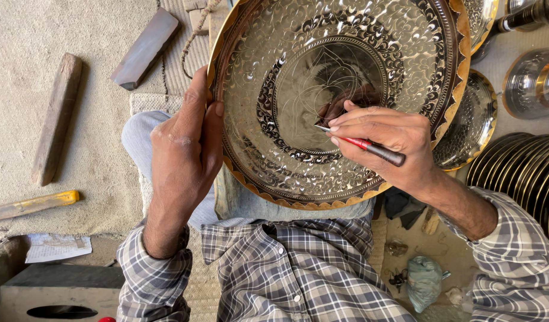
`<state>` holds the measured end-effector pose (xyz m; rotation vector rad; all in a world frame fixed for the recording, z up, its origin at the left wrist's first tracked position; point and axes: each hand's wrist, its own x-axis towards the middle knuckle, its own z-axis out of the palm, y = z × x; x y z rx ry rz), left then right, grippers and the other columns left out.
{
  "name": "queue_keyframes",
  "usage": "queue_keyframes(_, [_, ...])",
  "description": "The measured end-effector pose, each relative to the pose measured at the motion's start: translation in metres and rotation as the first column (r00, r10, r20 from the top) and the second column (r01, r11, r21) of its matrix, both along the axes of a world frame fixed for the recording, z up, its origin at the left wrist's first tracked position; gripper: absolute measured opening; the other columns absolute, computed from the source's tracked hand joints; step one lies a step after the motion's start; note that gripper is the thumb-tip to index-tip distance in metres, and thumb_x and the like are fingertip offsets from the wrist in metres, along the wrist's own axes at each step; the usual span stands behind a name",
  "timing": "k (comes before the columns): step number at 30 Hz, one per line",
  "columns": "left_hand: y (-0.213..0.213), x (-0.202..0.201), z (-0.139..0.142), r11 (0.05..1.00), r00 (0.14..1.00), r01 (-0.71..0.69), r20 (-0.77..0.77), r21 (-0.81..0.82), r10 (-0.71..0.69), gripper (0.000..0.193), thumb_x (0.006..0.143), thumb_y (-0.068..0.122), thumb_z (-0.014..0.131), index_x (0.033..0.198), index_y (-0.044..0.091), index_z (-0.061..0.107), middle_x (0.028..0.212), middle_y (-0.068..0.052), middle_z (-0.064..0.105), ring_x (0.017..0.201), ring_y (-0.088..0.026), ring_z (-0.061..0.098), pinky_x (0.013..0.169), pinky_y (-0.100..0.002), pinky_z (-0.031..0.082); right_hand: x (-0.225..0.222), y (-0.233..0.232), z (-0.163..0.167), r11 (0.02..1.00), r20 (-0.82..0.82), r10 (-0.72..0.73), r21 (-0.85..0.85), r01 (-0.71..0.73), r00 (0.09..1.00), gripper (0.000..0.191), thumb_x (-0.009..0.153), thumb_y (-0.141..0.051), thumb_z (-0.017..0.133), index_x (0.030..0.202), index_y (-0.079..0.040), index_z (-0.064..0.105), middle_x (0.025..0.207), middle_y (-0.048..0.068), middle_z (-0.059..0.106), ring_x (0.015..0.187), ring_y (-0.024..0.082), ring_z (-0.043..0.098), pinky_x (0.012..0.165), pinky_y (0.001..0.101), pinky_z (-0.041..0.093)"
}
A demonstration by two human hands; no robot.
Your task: The person sits cross-legged with a large decorative brass tray on their lap and engraves floral patterns into its surface, holding a chisel in one hand and striking it with a wooden mallet in the other. They reposition the tray, wipe it with a cloth, and continue chasing the pattern across the polished center.
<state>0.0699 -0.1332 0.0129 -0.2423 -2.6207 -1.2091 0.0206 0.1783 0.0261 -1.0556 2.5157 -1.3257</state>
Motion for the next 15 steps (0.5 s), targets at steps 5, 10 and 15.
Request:
queue_keyframes(5, [0.0,0.0,0.0,1.0,1.0,-0.01,0.023,0.005,0.01,0.041,0.113,0.002,0.059,0.152,-0.002,0.048,0.094,-0.017,0.075,0.075,-0.022,0.075,0.061,-0.035,0.055,-0.002,0.005,0.0,1.0,0.005,0.03,0.009,-0.03,1.0,0.012,0.094,-0.008,0.077,0.105,-0.003,0.076,0.103,0.011,0.078,0.106,0.025,0.077,0.109,0.0454,0.061])
queue_keyframes(10, [0.001,0.0,0.004,1.0,0.999,-0.017,0.041,0.011,0.017,0.041,0.113,0.003,0.06,0.152,-0.003,0.048,0.092,-0.018,0.074,0.075,-0.022,0.076,0.062,-0.036,0.055,-0.008,0.009,-0.002,0.995,0.003,0.095,0.017,-0.095,0.995,0.014,0.091,-0.01,0.079,0.103,-0.003,0.076,0.103,0.012,0.078,0.106,0.026,0.077,0.108,0.0456,0.061])
queue_keyframes(15, [0.001,0.0,0.003,1.0,0.999,-0.016,0.043,0.008,0.016,0.041,0.113,0.003,0.06,0.152,-0.002,0.048,0.095,-0.019,0.075,0.077,-0.023,0.076,0.063,-0.036,0.055,-0.013,0.013,-0.001,0.991,0.022,0.129,0.024,-0.129,0.991,0.015,0.09,-0.011,0.079,0.103,-0.005,0.077,0.103,0.01,0.079,0.106,0.025,0.077,0.108,0.0458,0.061])
